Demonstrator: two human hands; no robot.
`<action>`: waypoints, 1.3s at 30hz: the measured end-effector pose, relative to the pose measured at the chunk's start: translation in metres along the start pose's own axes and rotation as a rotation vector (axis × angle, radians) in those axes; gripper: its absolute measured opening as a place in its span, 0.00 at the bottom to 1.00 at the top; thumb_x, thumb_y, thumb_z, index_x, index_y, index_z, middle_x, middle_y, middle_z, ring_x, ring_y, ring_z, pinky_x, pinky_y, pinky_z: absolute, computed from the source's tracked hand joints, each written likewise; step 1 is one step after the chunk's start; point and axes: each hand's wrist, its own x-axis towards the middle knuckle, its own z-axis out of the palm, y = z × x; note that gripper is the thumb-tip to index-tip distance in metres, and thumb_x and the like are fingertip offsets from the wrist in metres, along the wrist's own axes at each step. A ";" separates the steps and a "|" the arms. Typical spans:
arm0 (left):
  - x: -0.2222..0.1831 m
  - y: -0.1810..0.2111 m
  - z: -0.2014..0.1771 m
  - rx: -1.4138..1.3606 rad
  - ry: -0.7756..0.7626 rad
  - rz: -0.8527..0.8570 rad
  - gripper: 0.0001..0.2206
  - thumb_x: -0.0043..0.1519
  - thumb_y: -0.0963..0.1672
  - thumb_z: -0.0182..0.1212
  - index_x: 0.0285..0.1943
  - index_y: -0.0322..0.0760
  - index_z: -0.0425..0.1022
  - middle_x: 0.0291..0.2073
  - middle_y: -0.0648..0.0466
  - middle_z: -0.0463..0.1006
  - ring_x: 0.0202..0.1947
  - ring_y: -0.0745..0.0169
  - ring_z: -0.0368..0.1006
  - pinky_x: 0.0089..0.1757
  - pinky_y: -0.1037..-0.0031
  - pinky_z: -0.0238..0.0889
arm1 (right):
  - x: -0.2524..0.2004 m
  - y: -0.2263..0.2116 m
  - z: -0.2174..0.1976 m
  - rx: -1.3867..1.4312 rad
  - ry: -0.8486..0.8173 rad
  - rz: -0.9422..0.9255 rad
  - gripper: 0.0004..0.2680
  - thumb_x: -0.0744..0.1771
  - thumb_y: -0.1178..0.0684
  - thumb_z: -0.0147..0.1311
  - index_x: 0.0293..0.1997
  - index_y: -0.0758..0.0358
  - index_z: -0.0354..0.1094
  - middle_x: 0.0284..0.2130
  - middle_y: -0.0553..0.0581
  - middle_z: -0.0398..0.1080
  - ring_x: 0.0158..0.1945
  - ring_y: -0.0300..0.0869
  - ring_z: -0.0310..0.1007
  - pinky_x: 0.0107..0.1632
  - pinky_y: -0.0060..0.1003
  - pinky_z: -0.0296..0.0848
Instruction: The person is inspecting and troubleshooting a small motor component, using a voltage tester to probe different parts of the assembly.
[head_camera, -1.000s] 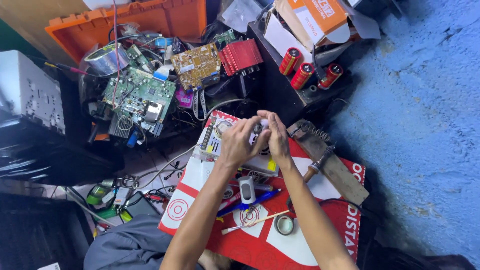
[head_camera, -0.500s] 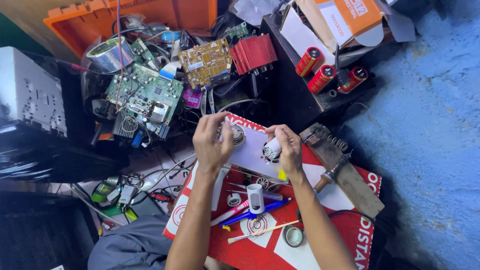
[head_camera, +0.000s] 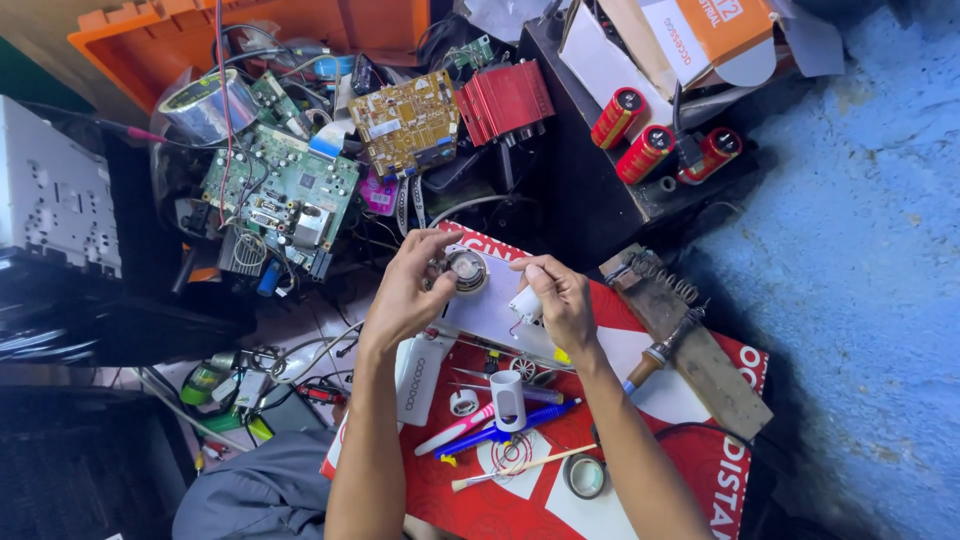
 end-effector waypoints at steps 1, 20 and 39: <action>-0.001 -0.003 -0.001 0.001 0.000 0.000 0.22 0.55 0.39 0.61 0.61 0.39 0.79 0.49 0.45 0.76 0.37 0.54 0.73 0.40 0.62 0.72 | 0.000 -0.001 0.000 0.001 0.000 -0.001 0.10 0.69 0.52 0.50 0.43 0.63 0.79 0.21 0.55 0.74 0.25 0.35 0.70 0.30 0.30 0.71; 0.005 0.006 0.014 -0.242 0.262 0.042 0.19 0.55 0.45 0.77 0.49 0.31 0.75 0.49 0.43 0.83 0.50 0.51 0.80 0.44 0.69 0.73 | 0.000 -0.006 0.002 -0.024 -0.016 0.003 0.11 0.70 0.50 0.47 0.43 0.60 0.80 0.20 0.53 0.73 0.25 0.34 0.68 0.31 0.29 0.70; 0.001 0.020 0.024 -0.203 0.285 0.285 0.22 0.49 0.43 0.82 0.47 0.28 0.76 0.48 0.42 0.82 0.49 0.51 0.80 0.45 0.73 0.74 | -0.002 -0.006 0.001 0.076 0.000 0.039 0.14 0.71 0.47 0.46 0.45 0.62 0.79 0.21 0.56 0.72 0.25 0.34 0.67 0.31 0.28 0.67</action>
